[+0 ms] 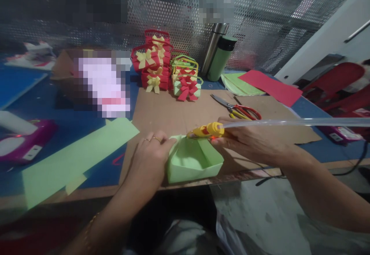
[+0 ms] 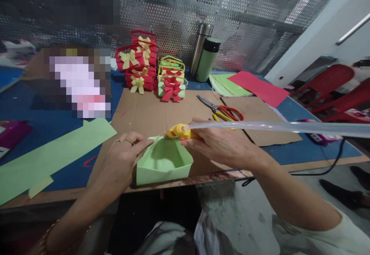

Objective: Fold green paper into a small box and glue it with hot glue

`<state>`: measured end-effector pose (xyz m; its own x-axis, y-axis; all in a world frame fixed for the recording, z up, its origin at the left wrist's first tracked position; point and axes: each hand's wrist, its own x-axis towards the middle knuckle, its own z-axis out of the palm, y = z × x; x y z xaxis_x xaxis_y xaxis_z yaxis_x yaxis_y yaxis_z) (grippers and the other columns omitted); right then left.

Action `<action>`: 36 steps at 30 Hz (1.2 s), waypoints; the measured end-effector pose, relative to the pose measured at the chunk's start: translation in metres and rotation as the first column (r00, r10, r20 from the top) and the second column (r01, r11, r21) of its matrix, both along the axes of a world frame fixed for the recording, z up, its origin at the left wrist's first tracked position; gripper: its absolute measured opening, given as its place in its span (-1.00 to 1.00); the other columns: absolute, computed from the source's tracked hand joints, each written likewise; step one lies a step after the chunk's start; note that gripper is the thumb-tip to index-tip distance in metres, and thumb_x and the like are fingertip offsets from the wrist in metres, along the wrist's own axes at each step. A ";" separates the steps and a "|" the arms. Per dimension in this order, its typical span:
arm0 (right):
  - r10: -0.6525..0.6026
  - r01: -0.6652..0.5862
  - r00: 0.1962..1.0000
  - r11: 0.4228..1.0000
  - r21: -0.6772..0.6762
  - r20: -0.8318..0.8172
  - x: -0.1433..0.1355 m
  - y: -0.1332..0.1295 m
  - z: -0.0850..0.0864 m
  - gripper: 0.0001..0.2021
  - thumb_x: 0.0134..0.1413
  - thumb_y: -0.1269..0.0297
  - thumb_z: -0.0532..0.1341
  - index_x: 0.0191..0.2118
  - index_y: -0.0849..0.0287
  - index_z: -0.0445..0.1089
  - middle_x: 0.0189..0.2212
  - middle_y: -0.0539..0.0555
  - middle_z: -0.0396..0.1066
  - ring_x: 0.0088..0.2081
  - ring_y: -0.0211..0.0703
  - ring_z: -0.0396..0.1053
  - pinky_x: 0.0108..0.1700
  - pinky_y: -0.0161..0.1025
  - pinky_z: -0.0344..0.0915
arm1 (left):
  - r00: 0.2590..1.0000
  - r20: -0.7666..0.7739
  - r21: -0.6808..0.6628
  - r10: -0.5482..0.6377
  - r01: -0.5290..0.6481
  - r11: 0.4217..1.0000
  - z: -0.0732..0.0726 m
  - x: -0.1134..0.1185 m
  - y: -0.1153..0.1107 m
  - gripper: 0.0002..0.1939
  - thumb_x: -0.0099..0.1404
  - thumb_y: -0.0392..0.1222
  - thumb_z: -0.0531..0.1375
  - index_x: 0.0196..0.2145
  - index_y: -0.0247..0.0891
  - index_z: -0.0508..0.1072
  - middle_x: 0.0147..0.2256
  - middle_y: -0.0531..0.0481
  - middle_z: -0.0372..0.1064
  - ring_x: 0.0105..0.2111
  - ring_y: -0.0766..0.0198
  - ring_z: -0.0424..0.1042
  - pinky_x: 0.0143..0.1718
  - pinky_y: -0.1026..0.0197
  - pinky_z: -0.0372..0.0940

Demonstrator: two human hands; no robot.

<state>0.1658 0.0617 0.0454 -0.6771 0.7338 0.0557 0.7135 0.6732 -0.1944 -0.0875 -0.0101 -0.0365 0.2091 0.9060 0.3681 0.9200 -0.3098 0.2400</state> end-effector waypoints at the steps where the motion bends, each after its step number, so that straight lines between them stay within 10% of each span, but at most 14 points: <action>1: -0.006 0.006 1.000 1.000 0.004 0.005 0.000 0.000 0.000 -0.58 0.37 -0.07 0.02 -0.35 0.13 0.37 -0.40 0.03 0.39 -0.51 -0.26 0.18 -0.46 -0.26 -0.08 | 1.000 0.000 -0.002 -0.002 0.002 1.000 0.001 0.000 0.000 -0.67 0.43 -0.36 0.04 -0.12 -0.17 0.59 -0.23 -0.08 0.42 -0.27 0.14 0.32 -0.26 0.10 0.17; 26: -0.002 0.003 1.000 0.999 0.051 -0.026 0.002 -0.002 -0.005 -0.54 0.39 -0.08 0.01 -0.38 0.11 0.41 -0.45 0.03 0.36 -0.48 -0.21 0.22 -0.44 -0.24 -0.04 | 0.999 -0.039 0.002 -0.010 0.010 1.000 0.004 -0.001 0.001 -0.70 0.40 -0.39 0.07 -0.14 -0.18 0.59 -0.24 -0.08 0.42 -0.29 0.14 0.32 -0.28 0.12 0.16; 36: -0.108 0.064 0.951 0.986 -0.156 -0.289 0.029 -0.017 0.014 -0.48 0.30 -0.26 0.02 -0.35 0.07 0.43 -0.51 0.07 0.38 -0.47 -0.03 0.35 -0.45 -0.15 0.27 | 0.999 -0.018 0.021 -0.040 0.041 0.999 0.004 -0.001 0.002 -0.65 0.53 -0.19 -0.01 -0.15 -0.25 0.59 -0.25 -0.12 0.42 -0.28 0.12 0.32 -0.24 0.08 0.17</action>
<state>0.1950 0.0444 0.0590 -0.5803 0.8033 0.1338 0.6632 0.5615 -0.4949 -0.0883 -0.0085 -0.0324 0.2523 0.8887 0.3829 0.9107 -0.3518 0.2166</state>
